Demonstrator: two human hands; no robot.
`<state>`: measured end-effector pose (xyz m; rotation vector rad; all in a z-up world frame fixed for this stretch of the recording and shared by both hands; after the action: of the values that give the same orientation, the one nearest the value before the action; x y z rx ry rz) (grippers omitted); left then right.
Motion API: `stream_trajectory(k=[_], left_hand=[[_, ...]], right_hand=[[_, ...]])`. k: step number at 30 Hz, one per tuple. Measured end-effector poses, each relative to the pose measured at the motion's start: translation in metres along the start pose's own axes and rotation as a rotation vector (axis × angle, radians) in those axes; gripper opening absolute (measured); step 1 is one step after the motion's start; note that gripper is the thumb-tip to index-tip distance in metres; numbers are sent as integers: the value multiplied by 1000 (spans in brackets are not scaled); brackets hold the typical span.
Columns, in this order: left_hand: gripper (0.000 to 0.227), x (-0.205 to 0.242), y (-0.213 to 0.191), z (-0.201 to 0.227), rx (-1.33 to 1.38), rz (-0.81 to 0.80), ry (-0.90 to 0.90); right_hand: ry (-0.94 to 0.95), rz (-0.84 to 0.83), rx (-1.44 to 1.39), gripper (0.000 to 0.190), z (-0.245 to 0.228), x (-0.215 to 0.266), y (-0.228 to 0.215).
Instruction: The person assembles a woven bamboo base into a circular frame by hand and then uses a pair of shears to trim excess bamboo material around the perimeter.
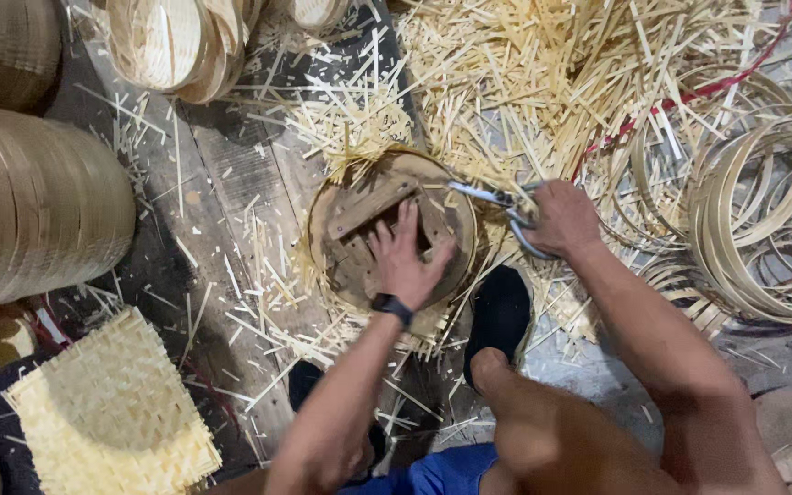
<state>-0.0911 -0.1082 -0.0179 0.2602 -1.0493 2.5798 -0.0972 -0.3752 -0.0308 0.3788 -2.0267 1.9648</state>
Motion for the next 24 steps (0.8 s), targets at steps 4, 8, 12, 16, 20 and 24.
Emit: stream_trajectory(k=[4,8,12,16,20,24], left_hand=[[100,-2,10,6,-17,206,-116],[104,-10,18,5,-71,211,-97],[105,-3,22,0,-121,56,7],[104,6,26,4,-213,-19,59],[104,2,30,2,-307,-43,85],[107,3,33,1,-319,-94,122]], right_hand=[[-3,-78,46,66,-35,-38,-1],[31,-135,62,53,-41,-56,-13],[53,-277,20,53,-14,-28,-9],[21,-162,35,55,-2,-10,-9],[-84,84,52,62,-35,-33,-17],[-29,69,5,51,-37,-44,-20]])
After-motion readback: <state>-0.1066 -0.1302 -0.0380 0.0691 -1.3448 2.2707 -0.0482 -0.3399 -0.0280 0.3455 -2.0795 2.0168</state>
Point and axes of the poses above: each hand's wrist, its own x-axis away from the middle knuckle, its own y-axis out of the palm, z = x × y, the point moved 8 cm from there along -x, towards the middle knuckle, and after that the axes turned 6 degrees about x, right-handed, at the moved point
